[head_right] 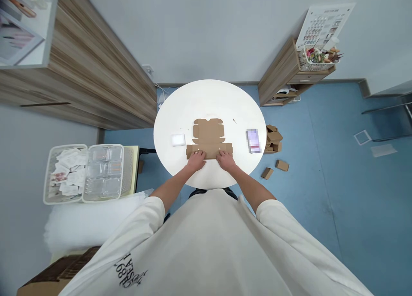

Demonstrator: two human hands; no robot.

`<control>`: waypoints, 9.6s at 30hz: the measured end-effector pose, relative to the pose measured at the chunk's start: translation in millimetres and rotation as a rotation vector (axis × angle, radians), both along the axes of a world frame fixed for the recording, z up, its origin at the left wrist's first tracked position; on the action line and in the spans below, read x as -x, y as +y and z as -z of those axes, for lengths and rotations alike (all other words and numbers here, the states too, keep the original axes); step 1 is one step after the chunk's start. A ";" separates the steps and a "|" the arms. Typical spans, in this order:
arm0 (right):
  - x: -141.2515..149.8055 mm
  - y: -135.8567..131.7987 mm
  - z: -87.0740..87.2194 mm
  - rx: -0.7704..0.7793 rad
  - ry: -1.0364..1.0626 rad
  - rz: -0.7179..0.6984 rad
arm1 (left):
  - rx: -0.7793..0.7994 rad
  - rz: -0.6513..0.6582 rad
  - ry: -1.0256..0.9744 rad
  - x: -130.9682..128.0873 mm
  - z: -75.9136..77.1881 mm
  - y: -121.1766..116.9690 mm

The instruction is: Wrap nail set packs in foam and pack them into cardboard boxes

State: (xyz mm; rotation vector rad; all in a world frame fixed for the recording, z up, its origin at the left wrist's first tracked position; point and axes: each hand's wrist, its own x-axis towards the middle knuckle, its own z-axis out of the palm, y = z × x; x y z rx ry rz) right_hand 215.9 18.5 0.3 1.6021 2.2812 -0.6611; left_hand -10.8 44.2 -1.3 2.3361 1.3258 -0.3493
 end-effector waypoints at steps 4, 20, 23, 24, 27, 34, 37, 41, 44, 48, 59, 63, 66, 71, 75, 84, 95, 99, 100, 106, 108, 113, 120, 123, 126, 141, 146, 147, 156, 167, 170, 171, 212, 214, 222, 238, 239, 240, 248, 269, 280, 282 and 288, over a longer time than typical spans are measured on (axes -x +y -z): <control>0.1 3.5 -1.1 0.006 0.009 0.027 | 0.044 0.036 -0.031 -8.0 0.7 14.2; -9.2 123.9 25.0 -0.110 0.374 0.976 | 0.075 0.073 -0.012 -11.0 8.2 21.2; -8.7 132.6 26.5 -0.096 0.421 0.990 | 0.084 0.075 -0.012 -11.4 9.4 22.6; -9.0 134.7 26.3 -0.081 0.432 0.999 | 0.086 0.075 -0.013 -11.6 9.7 22.9; -11.5 140.0 24.3 -0.035 0.458 1.019 | 0.088 0.078 -0.011 -12.2 9.9 22.3; -16.1 146.6 16.3 -0.038 0.499 0.995 | 0.063 0.063 -0.008 -13.5 8.4 16.4; -15.7 147.1 12.3 -0.030 0.500 0.973 | 0.078 0.057 0.004 -14.2 4.9 15.3; -15.3 139.5 5.5 -0.024 0.497 0.971 | 0.066 -0.003 -0.010 -16.1 -1.5 13.0; -16.8 126.9 1.5 -0.012 0.505 0.956 | 0.092 -0.059 0.006 -18.5 -5.1 10.5; -20.3 111.4 0.9 -0.004 0.509 0.908 | 0.117 -0.084 0.021 -21.1 -6.3 8.9; 9.7 57.6 -14.5 -0.156 0.196 0.158 | 0.125 -0.075 0.017 -23.1 -15.7 13.3; 21.1 35.6 -15.0 -0.133 0.083 -0.013 | 0.086 -0.072 -0.009 -21.5 -14.5 11.2; 24.6 35.5 -14.4 -0.134 0.012 -0.026 | 0.090 -0.076 -0.021 -21.2 -12.5 11.7; 28.2 41.0 -16.6 -0.121 -0.036 -0.039 | 0.118 -0.088 -0.045 -18.1 -8.8 12.6; 30.3 38.8 -19.2 -0.124 -0.049 -0.037 | 0.041 -0.059 -0.063 -6.7 -4.0 7.6; 32.1 39.5 -21.6 -0.107 -0.040 -0.022 | -0.163 -0.370 -0.161 40.9 -9.8 -8.0; 33.4 38.0 -23.5 -0.085 -0.041 -0.011 | 0.033 -0.676 -0.089 36.4 -9.2 2.1; 33.4 39.1 -25.0 -0.078 -0.041 -0.009 | 0.048 -0.657 -0.095 28.8 -10.8 5.2; 33.4 39.4 -25.1 -0.076 -0.039 -0.007 | 0.046 -0.645 -0.101 28.3 -10.9 4.9; 32.8 39.8 -22.7 -0.079 -0.023 0.007 | 0.083 -0.584 -0.170 27.9 -10.1 3.2; 32.5 39.6 -21.2 -0.089 -0.026 0.006 | 0.093 -0.556 -0.196 25.7 -12.6 3.0; 31.5 40.2 -18.2 -0.094 -0.022 -0.001 | 0.029 -0.448 -0.325 14.7 -23.8 -2.4; 31.7 42.7 -17.5 -0.086 -0.030 0.004 | 0.136 -0.663 -0.405 7.3 -18.4 3.9; 32.2 42.9 -18.6 -0.085 -0.029 0.007 | 0.174 -0.693 -0.341 6.5 -13.0 11.3; 32.2 43.2 -19.2 -0.071 -0.030 0.008 | 0.159 -0.717 -0.316 4.9 -10.5 16.7; 31.4 42.6 -20.2 -0.058 -0.029 0.003 | 0.208 -0.604 -0.013 5.8 -15.5 28.4; 30.8 42.2 -19.8 -0.067 -0.022 -0.002 | 0.180 -0.585 0.020 0.7 -15.0 28.7; 30.8 42.2 -19.5 -0.066 -0.022 -0.003 | 0.180 -0.591 0.022 -0.1 -14.4 28.7; 30.6 41.4 -17.7 -0.077 -0.021 -0.004 | 0.202 -0.657 0.008 -1.9 -11.4 27.1; 32.3 40.3 -15.8 -0.114 -0.010 0.013 | 0.146 -0.574 -0.001 2.7 -9.7 20.0; 32.2 40.0 -14.9 -0.112 0.001 0.013 | 0.056 -0.523 -0.042 6.1 -14.5 15.2; 32.2 39.7 -14.9 -0.111 0.007 0.016 | 0.023 -0.482 -0.055 7.7 -16.1 14.4; -32.0 -6.7 9.4 0.053 0.448 0.805 | 0.002 -0.041 0.231 -2.9 -6.3 35.5; -33.8 -5.2 6.8 0.057 0.423 0.775 | 0.007 -0.045 0.229 -3.0 -7.4 35.2; -16.1 16.2 -0.1 0.013 0.301 0.683 | 0.014 -0.045 0.220 -3.5 -10.0 35.3; 25.0 18.1 -33.9 -0.040 0.289 0.600 | -0.031 -0.057 0.146 0.7 -6.2 33.0; 25.9 17.0 -33.5 -0.022 0.320 0.673 | -0.029 -0.061 0.135 1.0 -5.7 33.1; 25.8 16.1 -32.6 0.003 0.341 0.746 | -0.023 -0.067 0.123 1.2 -5.3 33.2; 23.4 27.8 -25.6 0.104 0.188 0.809 | 0.003 -0.105 0.054 0.9 -4.4 33.3; 35.6 47.4 -9.0 0.064 -0.069 0.729 | -0.039 -0.082 0.098 3.0 1.0 29.6; 12.8 24.0 -22.0 0.033 0.052 0.445 | -0.020 -0.094 0.060 3.3 3.9 31.9; 13.1 19.9 -25.7 -0.027 0.081 0.341 | -0.031 -0.090 0.066 3.2 3.8 31.9; 23.2 28.5 -28.1 0.017 -0.022 0.131 | -0.027 -0.103 0.063 2.7 2.4 31.7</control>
